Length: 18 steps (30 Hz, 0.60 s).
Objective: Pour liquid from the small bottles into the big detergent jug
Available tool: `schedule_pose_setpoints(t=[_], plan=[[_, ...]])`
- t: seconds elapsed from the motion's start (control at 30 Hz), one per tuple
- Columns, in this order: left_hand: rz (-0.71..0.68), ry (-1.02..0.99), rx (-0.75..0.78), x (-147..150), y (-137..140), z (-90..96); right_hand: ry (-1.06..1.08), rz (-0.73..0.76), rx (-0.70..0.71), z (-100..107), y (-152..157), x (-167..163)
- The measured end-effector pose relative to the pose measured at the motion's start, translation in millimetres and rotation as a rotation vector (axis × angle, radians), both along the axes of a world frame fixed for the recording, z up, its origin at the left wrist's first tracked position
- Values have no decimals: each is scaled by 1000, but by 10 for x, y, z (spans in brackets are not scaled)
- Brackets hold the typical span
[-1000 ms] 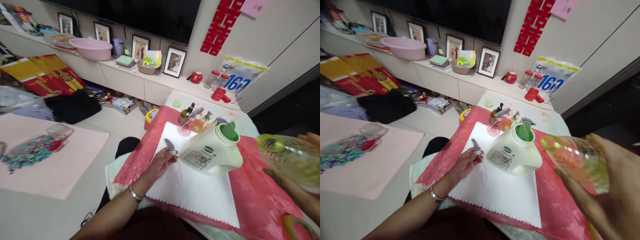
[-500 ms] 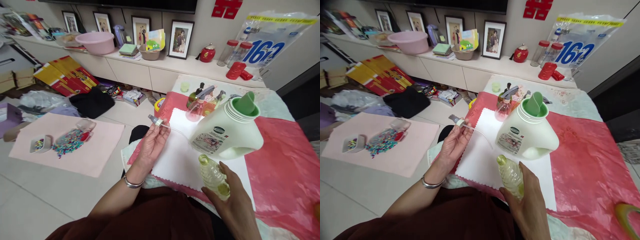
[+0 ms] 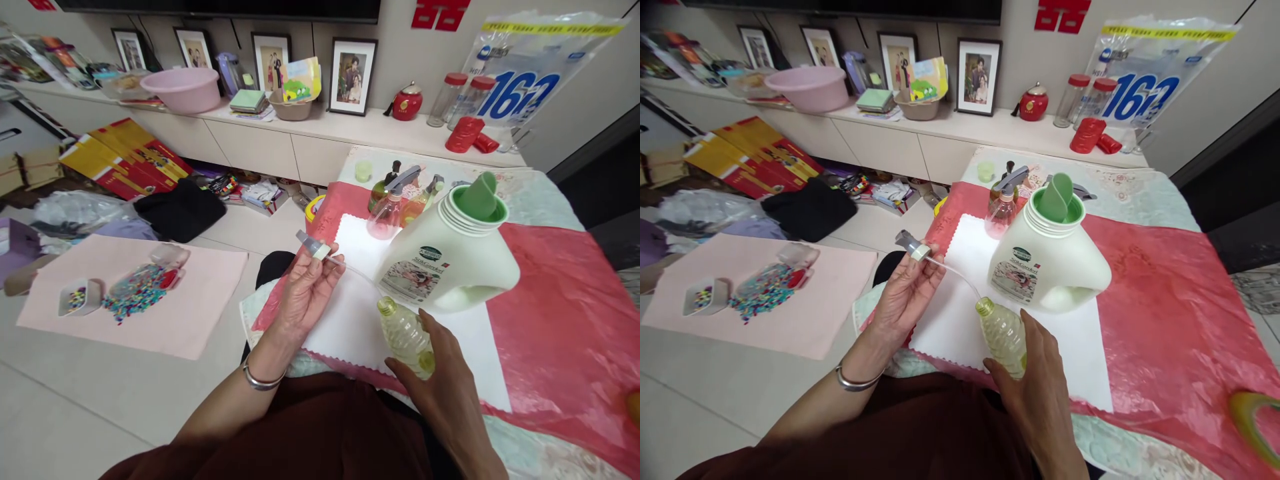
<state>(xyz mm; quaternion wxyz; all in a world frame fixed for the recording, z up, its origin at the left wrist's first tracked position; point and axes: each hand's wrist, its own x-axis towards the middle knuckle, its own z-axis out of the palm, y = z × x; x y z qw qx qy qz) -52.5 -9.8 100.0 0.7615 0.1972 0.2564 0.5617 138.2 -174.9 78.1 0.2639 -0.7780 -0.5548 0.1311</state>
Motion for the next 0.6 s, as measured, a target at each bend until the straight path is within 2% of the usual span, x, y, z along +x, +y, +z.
schedule_pose_setpoints(t=[0.3,0.47,0.6], plan=[[-193,83,57,144,-202,13,72,50,54,13,96,-110],[-192,121,110,198,-250,-30,111,60,81,12,143,-162],[-208,146,93,204,-265,-59,115,87,121,1,146,-192]])
